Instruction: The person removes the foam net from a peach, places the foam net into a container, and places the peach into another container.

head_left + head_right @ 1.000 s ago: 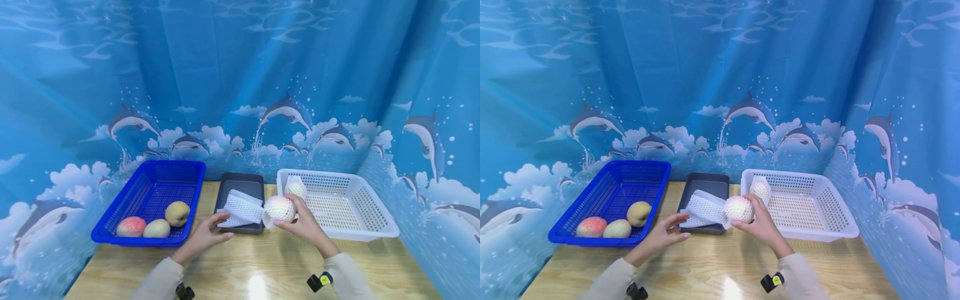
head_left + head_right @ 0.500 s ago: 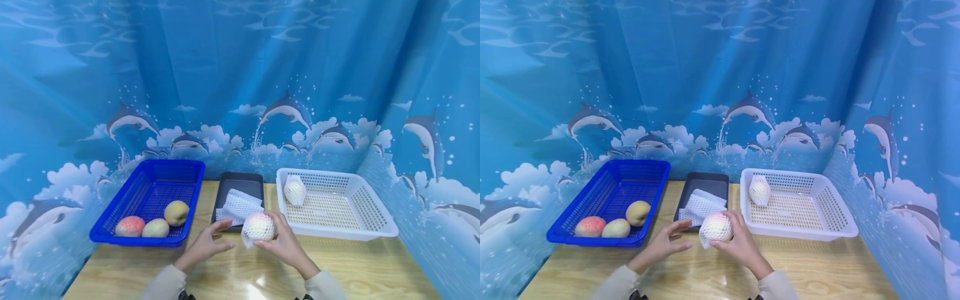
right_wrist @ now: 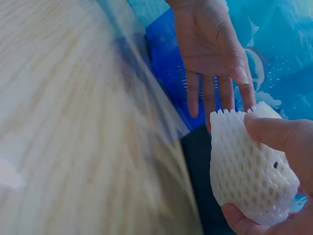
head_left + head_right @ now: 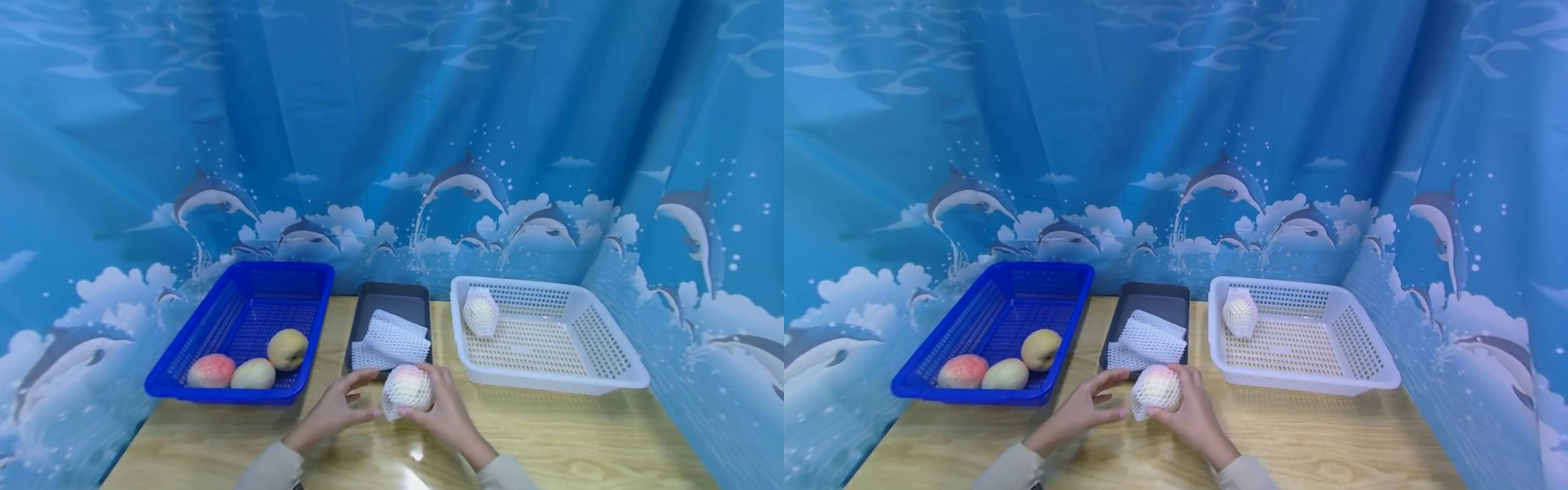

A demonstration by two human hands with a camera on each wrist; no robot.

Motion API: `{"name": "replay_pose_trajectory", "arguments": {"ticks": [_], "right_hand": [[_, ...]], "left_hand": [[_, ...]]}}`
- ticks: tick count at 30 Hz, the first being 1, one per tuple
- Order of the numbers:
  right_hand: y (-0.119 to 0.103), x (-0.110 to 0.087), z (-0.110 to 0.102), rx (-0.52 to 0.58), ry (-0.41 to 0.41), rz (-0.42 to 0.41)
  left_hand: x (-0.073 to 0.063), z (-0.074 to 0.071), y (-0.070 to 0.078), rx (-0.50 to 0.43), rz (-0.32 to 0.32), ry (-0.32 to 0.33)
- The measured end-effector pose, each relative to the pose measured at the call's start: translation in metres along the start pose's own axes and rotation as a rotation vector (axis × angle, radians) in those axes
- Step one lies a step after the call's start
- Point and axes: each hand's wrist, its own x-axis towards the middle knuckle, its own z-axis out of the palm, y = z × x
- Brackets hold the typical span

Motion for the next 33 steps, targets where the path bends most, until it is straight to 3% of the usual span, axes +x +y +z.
{"name": "replay_pose_trajectory", "arguments": {"ticks": [6,12,19,27,33], "right_hand": [[0.005,-0.005,0.01,-0.01,-0.03,0.037],[0.004,-0.008,0.013,-0.009,-0.072,0.018],[0.006,-0.009,0.012,0.011,-0.033,-0.002],[0.008,-0.009,0.012,0.041,-0.038,0.064],[0.008,-0.009,0.011,0.027,-0.032,0.058]], "left_hand": [[-0.001,0.0,-0.004,-0.008,-0.021,-0.01],[-0.002,0.0,-0.004,-0.038,-0.008,-0.013],[-0.003,0.0,-0.004,-0.031,-0.007,-0.009],[-0.003,0.001,-0.004,-0.044,0.001,-0.012],[-0.002,0.001,-0.004,-0.046,-0.007,-0.011]]}}
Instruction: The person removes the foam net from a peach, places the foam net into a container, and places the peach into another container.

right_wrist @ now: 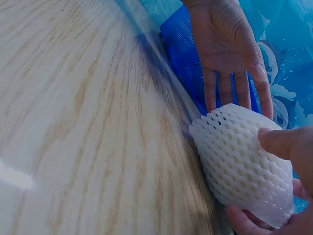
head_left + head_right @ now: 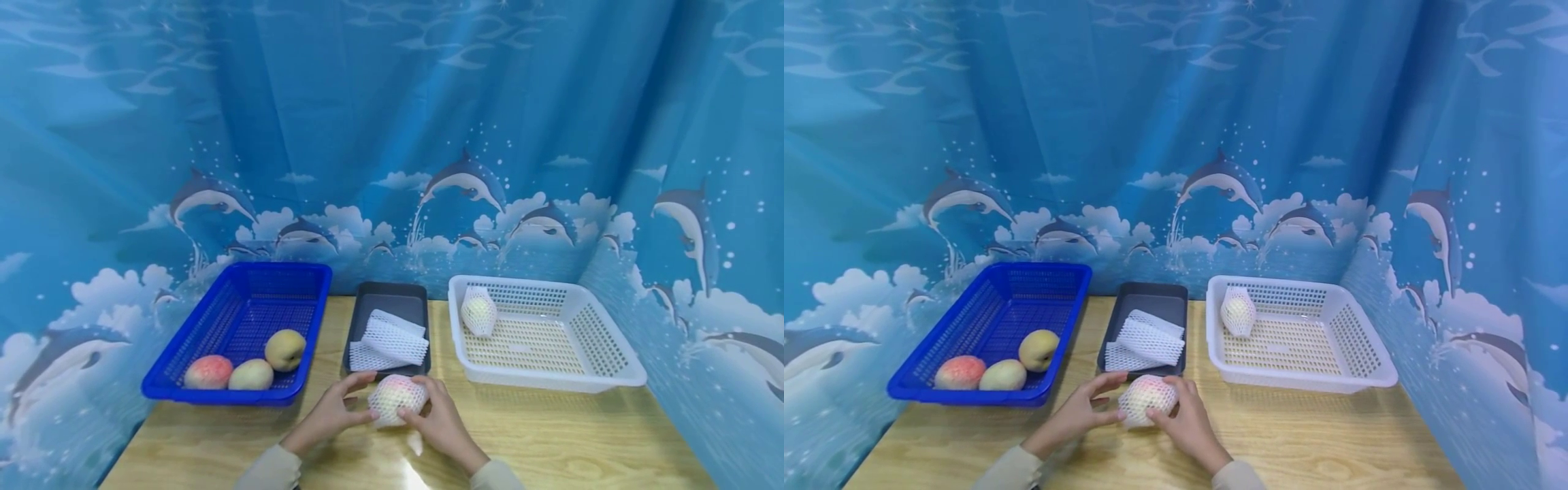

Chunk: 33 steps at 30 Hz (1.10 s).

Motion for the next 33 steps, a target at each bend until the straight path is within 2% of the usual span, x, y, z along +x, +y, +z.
{"name": "replay_pose_trajectory", "arguments": {"ticks": [16,22,33], "right_hand": [[-0.004,-0.002,-0.003,-0.025,-0.023,0.015],[-0.002,-0.003,-0.005,-0.055,-0.007,-0.007],[-0.007,-0.002,-0.015,-0.079,0.019,0.006]], "left_hand": [[-0.001,0.002,0.002,0.007,-0.009,0.011],[-0.001,0.002,0.003,0.003,-0.012,0.011],[0.0,0.0,0.001,0.064,-0.03,0.006]]}}
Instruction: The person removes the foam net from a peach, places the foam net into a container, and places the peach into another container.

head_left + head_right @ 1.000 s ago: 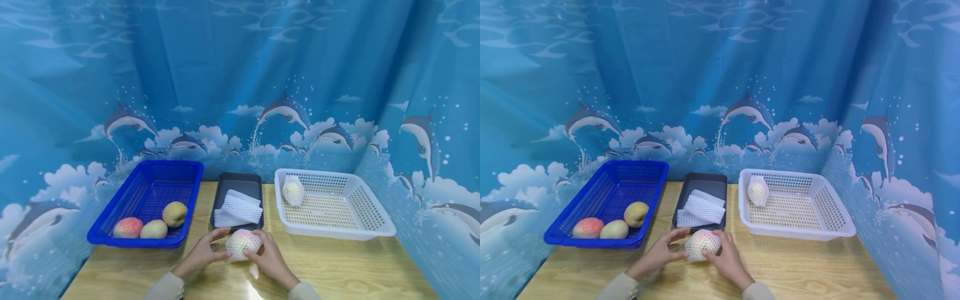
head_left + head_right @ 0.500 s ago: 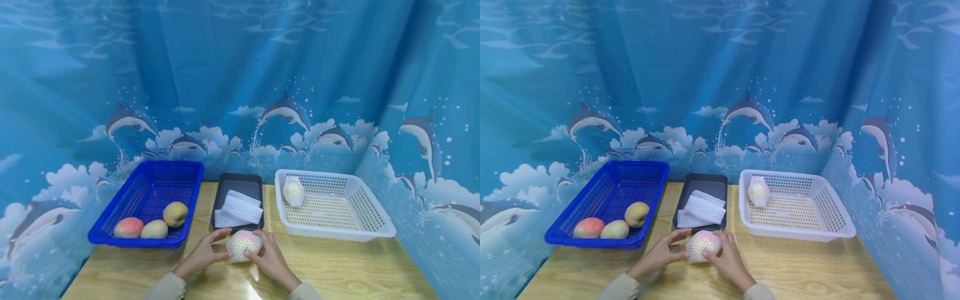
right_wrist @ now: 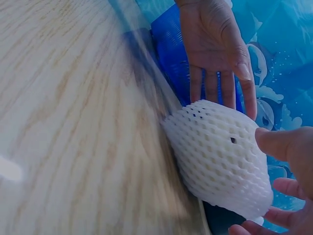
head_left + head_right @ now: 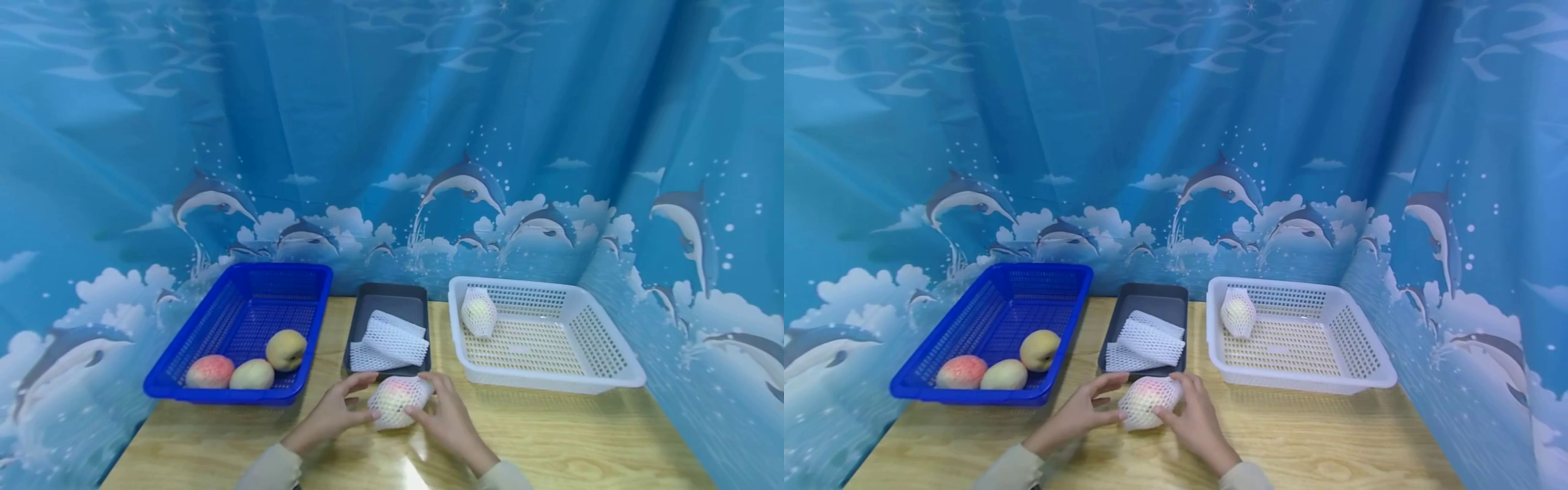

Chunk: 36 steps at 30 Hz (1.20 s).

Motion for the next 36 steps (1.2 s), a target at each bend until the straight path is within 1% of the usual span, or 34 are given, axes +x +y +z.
{"name": "replay_pose_trajectory", "arguments": {"ticks": [3,8,10,13,17,20,23,26,29,33,36], "right_hand": [[-0.002,0.001,-0.006,-0.015,0.013,-0.02],[-0.006,0.005,-0.02,0.048,0.002,-0.026],[-0.008,0.006,-0.025,0.084,0.0,-0.028],[-0.011,0.008,-0.034,0.105,0.008,-0.053],[-0.017,0.009,-0.049,0.128,-0.005,-0.064],[-0.019,0.01,-0.062,0.139,-0.028,-0.095],[-0.02,0.01,-0.074,0.122,-0.045,-0.139],[-0.021,0.011,-0.086,0.1,-0.04,-0.185],[-0.019,0.011,-0.097,0.091,-0.024,-0.218],[-0.015,0.012,-0.108,0.08,0.003,-0.212],[-0.012,0.011,-0.114,0.056,0.016,-0.189]], "left_hand": [[0.0,-0.002,0.003,0.004,0.001,-0.002],[0.004,-0.007,0.015,-0.001,0.0,-0.002],[0.007,-0.01,0.02,0.025,0.017,0.002],[0.01,-0.015,0.026,0.05,0.05,0.008],[0.011,-0.023,0.036,0.062,0.063,0.005],[0.011,-0.029,0.042,0.098,0.081,0.009],[0.011,-0.037,0.047,0.144,0.108,0.027],[0.01,-0.044,0.051,0.18,0.125,0.049],[0.008,-0.05,0.056,0.195,0.121,0.072],[0.005,-0.058,0.058,0.197,0.107,0.1],[0.002,-0.062,0.057,0.193,0.091,0.13]]}}
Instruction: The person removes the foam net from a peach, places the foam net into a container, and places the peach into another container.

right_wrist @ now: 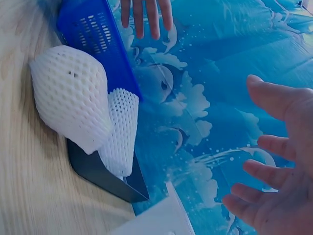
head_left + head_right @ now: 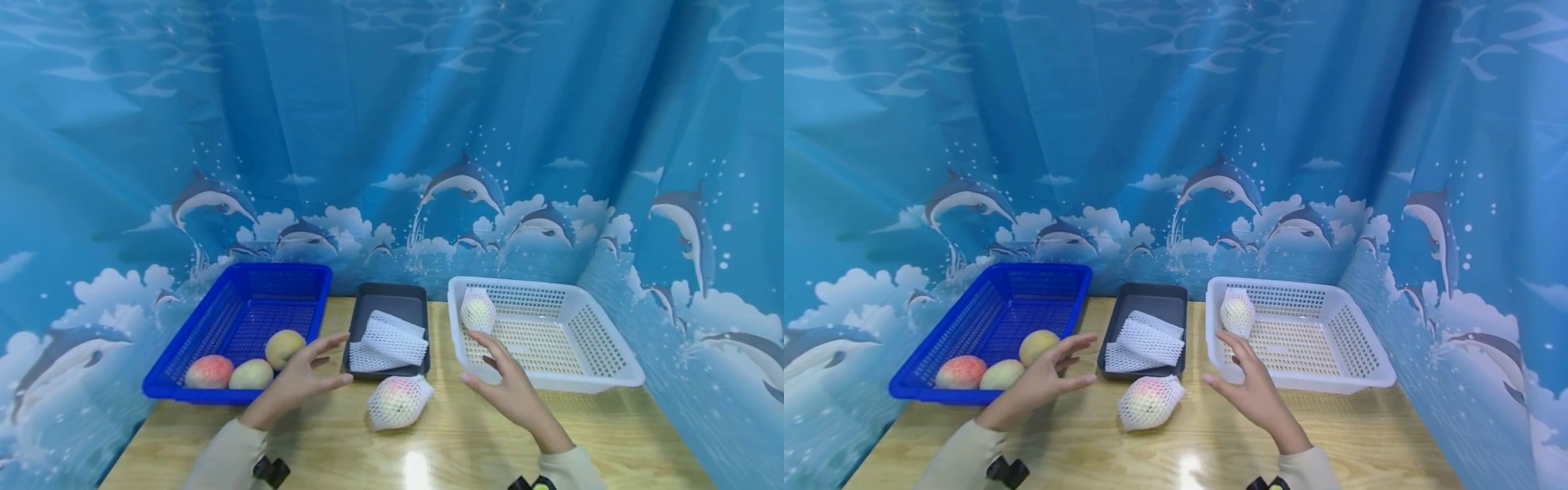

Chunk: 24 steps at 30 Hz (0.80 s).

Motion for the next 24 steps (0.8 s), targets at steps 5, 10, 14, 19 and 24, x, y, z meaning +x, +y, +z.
{"name": "replay_pose_trajectory", "arguments": {"ticks": [5,10,14,19,24], "right_hand": [[0.005,-0.002,-0.009,-0.006,0.012,0.026],[0.011,-0.005,-0.016,-0.007,0.012,0.025],[0.013,-0.006,-0.018,-0.008,0.007,0.038],[0.013,-0.006,-0.02,0.016,-0.001,0.064],[0.014,-0.006,-0.019,0.025,0.0,0.073]], "left_hand": [[-0.004,-0.01,-0.004,0.027,-0.006,0.058],[-0.008,-0.019,-0.005,0.039,-0.055,0.067],[-0.01,-0.022,-0.006,0.027,-0.065,0.061],[-0.011,-0.022,-0.008,0.037,-0.059,0.056],[-0.011,-0.021,-0.01,0.033,-0.056,0.034]]}}
